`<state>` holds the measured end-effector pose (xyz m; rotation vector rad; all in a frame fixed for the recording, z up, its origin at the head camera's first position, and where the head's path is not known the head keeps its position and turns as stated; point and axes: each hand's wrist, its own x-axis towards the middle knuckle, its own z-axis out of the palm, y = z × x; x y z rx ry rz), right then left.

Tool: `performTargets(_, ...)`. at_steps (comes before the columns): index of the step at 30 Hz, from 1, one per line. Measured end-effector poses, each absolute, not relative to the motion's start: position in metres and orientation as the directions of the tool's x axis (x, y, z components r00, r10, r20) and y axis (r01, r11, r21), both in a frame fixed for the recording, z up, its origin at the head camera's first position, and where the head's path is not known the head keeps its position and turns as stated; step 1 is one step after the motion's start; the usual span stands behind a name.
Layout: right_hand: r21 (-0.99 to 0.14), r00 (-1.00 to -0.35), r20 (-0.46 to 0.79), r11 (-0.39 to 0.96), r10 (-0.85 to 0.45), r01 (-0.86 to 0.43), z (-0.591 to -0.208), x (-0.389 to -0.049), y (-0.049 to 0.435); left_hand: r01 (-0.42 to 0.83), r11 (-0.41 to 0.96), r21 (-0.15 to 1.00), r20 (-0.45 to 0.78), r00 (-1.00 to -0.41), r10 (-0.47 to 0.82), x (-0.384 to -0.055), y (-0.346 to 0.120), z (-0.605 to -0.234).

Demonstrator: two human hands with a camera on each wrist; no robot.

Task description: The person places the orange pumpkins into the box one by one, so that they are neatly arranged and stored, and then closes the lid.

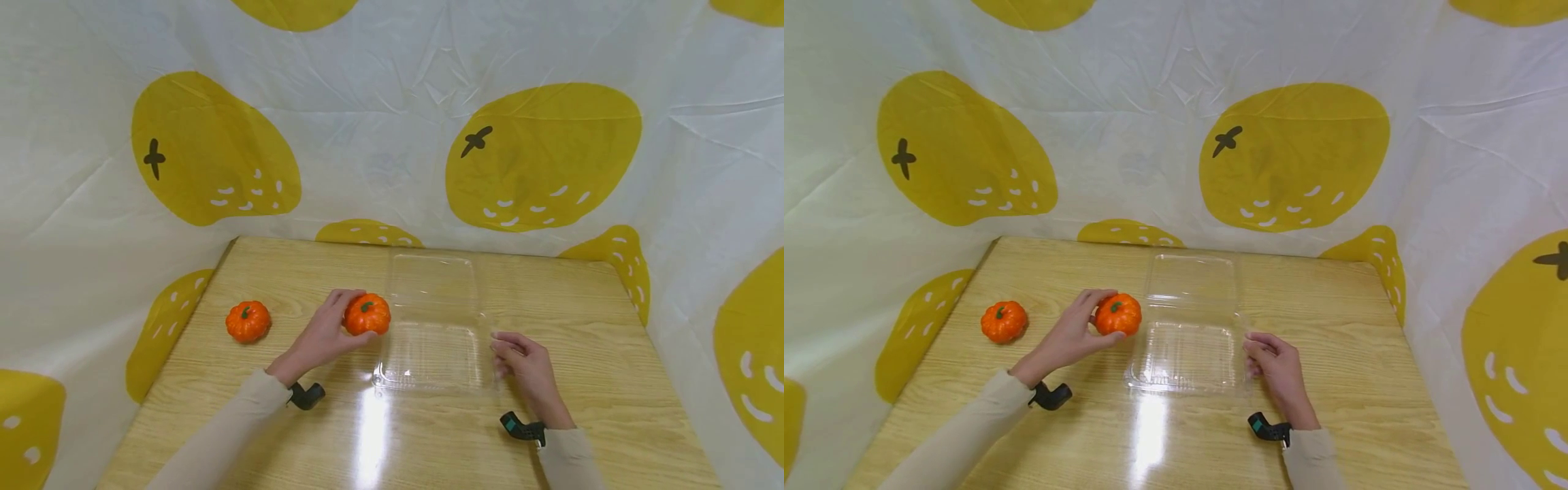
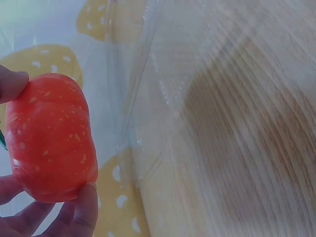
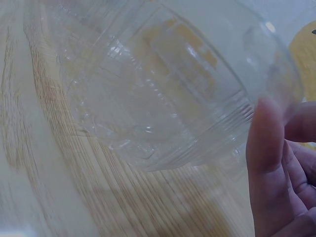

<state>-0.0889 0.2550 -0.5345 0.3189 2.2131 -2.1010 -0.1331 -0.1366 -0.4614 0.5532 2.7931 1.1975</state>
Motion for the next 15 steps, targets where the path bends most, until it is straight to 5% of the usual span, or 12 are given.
performTargets(15, -0.974, -0.971, -0.220, 0.039, 0.098, 0.224, -0.535, -0.088, 0.249, 0.350, 0.621, 0.701, 0.088, -0.907, 0.412, -0.132, -0.122, -0.461)
